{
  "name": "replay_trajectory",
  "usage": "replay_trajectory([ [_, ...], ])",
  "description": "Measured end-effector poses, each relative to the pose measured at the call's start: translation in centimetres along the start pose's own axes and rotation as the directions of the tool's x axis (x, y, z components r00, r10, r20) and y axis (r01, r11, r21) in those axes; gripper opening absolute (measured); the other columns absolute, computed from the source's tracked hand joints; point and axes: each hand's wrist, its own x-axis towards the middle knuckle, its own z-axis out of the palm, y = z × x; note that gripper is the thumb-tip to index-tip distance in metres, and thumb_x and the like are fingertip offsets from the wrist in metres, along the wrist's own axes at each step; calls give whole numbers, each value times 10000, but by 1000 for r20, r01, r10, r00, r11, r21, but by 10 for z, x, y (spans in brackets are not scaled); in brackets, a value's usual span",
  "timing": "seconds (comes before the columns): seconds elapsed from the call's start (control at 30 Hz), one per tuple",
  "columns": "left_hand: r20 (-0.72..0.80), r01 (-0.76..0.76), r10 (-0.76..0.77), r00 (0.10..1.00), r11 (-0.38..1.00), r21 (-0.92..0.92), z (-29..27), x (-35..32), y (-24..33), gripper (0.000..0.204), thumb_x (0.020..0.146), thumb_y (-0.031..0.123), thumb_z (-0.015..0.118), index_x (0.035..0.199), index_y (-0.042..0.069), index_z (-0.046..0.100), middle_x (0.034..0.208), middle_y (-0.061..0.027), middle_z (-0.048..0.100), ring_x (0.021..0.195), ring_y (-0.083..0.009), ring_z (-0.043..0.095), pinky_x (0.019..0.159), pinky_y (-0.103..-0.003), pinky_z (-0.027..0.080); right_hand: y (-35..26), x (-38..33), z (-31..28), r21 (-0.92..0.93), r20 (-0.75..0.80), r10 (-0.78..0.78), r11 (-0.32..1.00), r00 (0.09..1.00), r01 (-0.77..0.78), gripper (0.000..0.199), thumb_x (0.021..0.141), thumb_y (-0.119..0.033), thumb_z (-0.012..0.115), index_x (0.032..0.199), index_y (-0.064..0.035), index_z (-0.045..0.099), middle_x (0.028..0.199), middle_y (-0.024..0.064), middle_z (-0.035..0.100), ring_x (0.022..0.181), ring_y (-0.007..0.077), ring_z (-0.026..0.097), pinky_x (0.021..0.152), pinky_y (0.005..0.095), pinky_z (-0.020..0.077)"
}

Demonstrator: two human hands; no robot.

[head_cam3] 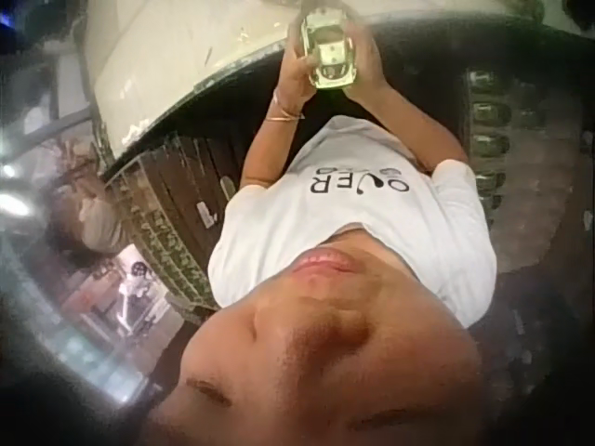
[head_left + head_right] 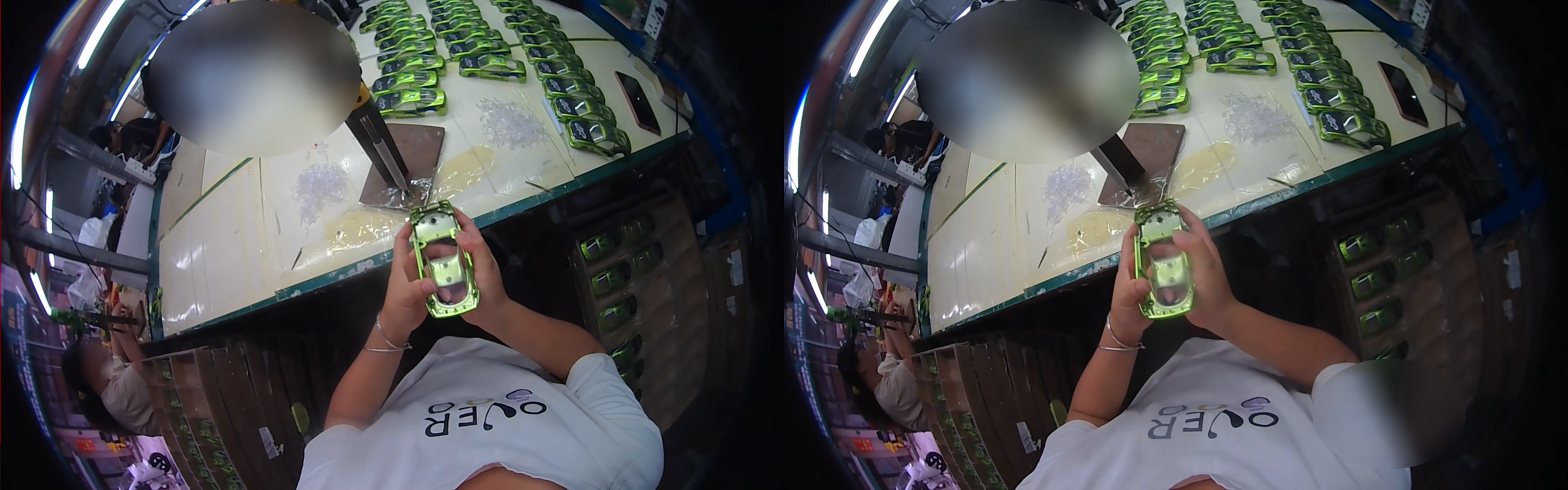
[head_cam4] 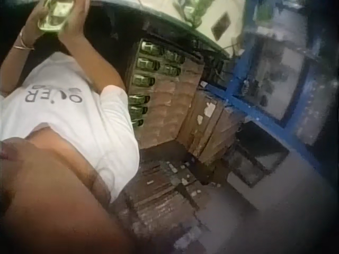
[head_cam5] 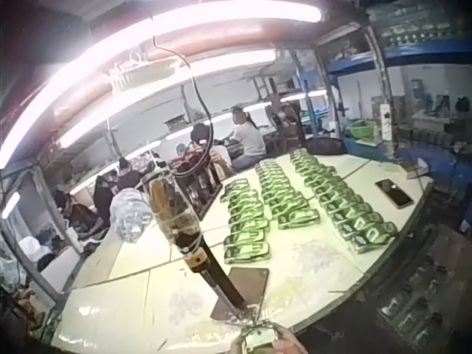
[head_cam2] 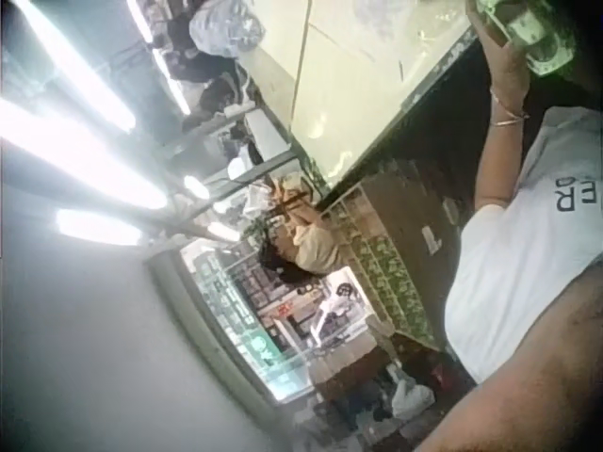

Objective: The person assembles toy car bodies by fitting clear plastic inserts into them by hand and securing them with a table-mounted press tool, placing finished cars into a tray. The person then arranges additional car bodies onto the table and wipes their face with a tissue.

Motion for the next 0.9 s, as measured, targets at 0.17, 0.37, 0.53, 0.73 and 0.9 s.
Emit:
replay_trajectory([
  [0.17, 0, -50, 50, 999, 999, 1, -2, 12, 13, 949, 566, 280, 728, 1250, 66, 105, 978, -169, 496, 630, -156, 566, 506, -208, 472, -6, 13, 13, -25, 49, -3, 1000, 999, 4, 505, 793, -255, 423, 1229, -60, 258, 1035, 98, 472, 885, 166, 525, 729, 268, 464],
  [0.37, 2, -57, 57, 998, 998, -17, 2, 20, 23, 949, 560, 272, 731, 1244, 65, 106, 961, -186, 506, 534, -147, 560, 452, -198, 470, -14, 15, 24, -33, 73, 15, 999, 997, -13, 516, 797, -258, 429, 1237, -63, 243, 1051, 99, 465, 908, 169, 517, 748, 273, 459],
  [0.53, 24, -10, 10, 1000, 1000, -11, 10, 19, 31, 939, 570, 271, 726, 1244, 63, 105, 962, -191, 504, 539, -154, 566, 450, -203, 472, -18, 15, 27, 33, 80, -28, 999, 996, 26, 546, 793, -220, 438, 1243, -85, 161, 863, 148, 512, 608, 189, 552, 405, 256, 457],
  [0.73, -21, -67, 67, 998, 998, -18, 16, 17, 29, 903, 598, 289, 707, 1239, 47, 119, 964, -176, 506, 729, -194, 579, 596, -252, 495, -20, 9, 35, 44, 62, 5, 999, 998, -8, 527, 805, -216, 436, 1241, -82, 174, 898, 130, 501, 672, 181, 550, 534, 274, 481],
  [0.9, 9, -1, 1, 1000, 1000, 3, 18, 12, 38, 888, 619, 320, 687, 1242, 33, 122, 999, -162, 490, 900, -212, 535, 758, -299, 460, -20, 7, 36, 56, 97, 3, 998, 995, -8, 519, 827, -254, 452, 1233, -67, 189, 966, 95, 477, 739, 161, 545, 624, 271, 473],
])
